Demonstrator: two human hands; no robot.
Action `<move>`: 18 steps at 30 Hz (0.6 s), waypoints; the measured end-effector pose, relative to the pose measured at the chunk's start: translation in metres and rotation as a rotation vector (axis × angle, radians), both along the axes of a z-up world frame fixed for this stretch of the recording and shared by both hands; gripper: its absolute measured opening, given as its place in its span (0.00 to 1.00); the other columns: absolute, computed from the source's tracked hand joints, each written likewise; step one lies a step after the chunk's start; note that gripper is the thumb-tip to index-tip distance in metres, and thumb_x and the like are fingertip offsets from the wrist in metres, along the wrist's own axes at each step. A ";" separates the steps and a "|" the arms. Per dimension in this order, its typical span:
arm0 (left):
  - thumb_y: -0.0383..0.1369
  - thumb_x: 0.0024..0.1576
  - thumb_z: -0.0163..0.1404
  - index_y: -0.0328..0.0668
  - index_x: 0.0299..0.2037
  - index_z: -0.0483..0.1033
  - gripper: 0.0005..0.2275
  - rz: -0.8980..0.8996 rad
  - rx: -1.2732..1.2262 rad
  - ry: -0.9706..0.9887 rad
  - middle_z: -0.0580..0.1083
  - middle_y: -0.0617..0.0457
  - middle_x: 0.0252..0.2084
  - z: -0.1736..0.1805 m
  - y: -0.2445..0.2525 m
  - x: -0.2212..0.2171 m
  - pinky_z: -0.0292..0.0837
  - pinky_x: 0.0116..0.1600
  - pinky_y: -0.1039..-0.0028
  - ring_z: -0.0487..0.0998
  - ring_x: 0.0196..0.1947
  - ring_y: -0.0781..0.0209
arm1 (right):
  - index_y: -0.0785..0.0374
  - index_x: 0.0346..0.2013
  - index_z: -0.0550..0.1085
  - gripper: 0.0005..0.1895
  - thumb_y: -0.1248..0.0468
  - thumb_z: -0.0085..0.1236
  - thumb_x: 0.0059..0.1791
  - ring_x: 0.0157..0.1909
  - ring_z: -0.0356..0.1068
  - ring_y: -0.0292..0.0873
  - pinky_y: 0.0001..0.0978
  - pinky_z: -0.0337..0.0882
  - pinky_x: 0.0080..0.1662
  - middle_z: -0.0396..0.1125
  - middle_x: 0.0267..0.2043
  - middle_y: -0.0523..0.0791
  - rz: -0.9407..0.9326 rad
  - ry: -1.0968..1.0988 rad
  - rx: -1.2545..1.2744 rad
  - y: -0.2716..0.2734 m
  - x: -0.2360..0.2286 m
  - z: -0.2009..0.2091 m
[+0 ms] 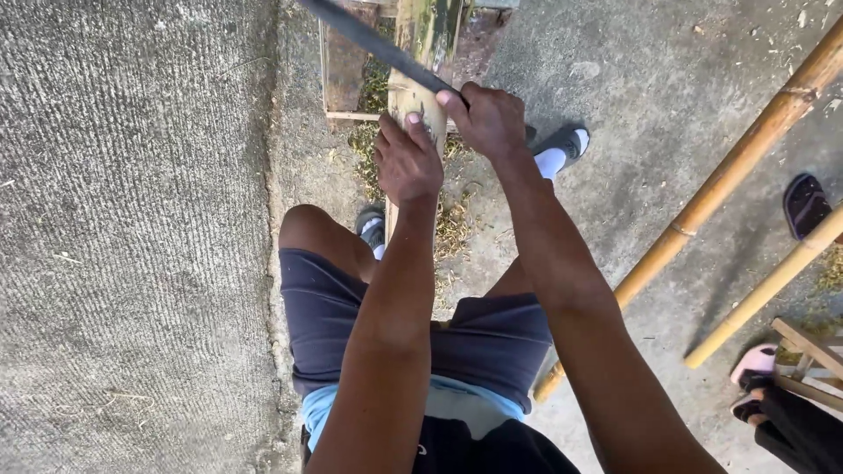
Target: Shave the outer layer of a bamboo pole using a large knife.
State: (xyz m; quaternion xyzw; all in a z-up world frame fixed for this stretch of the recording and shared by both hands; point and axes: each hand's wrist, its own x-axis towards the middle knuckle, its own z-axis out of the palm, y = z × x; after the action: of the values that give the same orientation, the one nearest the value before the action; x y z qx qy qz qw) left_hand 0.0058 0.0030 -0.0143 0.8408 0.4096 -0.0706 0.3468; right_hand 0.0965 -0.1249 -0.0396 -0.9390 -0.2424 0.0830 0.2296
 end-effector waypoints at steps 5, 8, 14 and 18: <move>0.63 0.62 0.29 0.35 0.72 0.50 0.39 -0.018 0.007 0.048 0.63 0.31 0.66 -0.001 0.003 0.006 0.66 0.61 0.49 0.67 0.62 0.33 | 0.60 0.28 0.76 0.33 0.35 0.46 0.57 0.23 0.72 0.51 0.50 0.70 0.32 0.70 0.22 0.49 0.044 -0.043 -0.002 -0.002 -0.007 0.001; 0.64 0.59 0.33 0.39 0.71 0.55 0.39 0.014 -0.013 0.043 0.66 0.34 0.64 0.012 0.000 0.003 0.65 0.61 0.47 0.67 0.64 0.33 | 0.60 0.28 0.76 0.33 0.35 0.46 0.57 0.24 0.72 0.51 0.49 0.71 0.32 0.70 0.22 0.48 0.021 -0.072 -0.008 0.002 -0.010 0.012; 0.64 0.59 0.39 0.34 0.71 0.53 0.42 -0.016 0.033 0.022 0.65 0.31 0.64 0.000 0.001 0.001 0.65 0.63 0.49 0.68 0.62 0.32 | 0.60 0.27 0.76 0.34 0.34 0.46 0.57 0.22 0.71 0.49 0.47 0.70 0.31 0.69 0.20 0.46 0.009 -0.044 -0.110 0.000 -0.007 0.027; 0.64 0.59 0.39 0.36 0.71 0.55 0.41 -0.014 0.068 0.035 0.67 0.34 0.64 0.006 0.002 0.002 0.66 0.63 0.48 0.69 0.62 0.33 | 0.59 0.34 0.77 0.33 0.35 0.43 0.59 0.24 0.72 0.49 0.47 0.72 0.34 0.69 0.21 0.47 -0.093 0.013 -0.118 0.003 0.007 0.041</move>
State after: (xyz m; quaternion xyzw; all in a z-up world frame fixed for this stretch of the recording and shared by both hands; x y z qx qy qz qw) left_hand 0.0079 0.0047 -0.0088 0.8536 0.4118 -0.0738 0.3104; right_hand 0.1032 -0.1215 0.0013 -0.9606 -0.1918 0.0925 0.1789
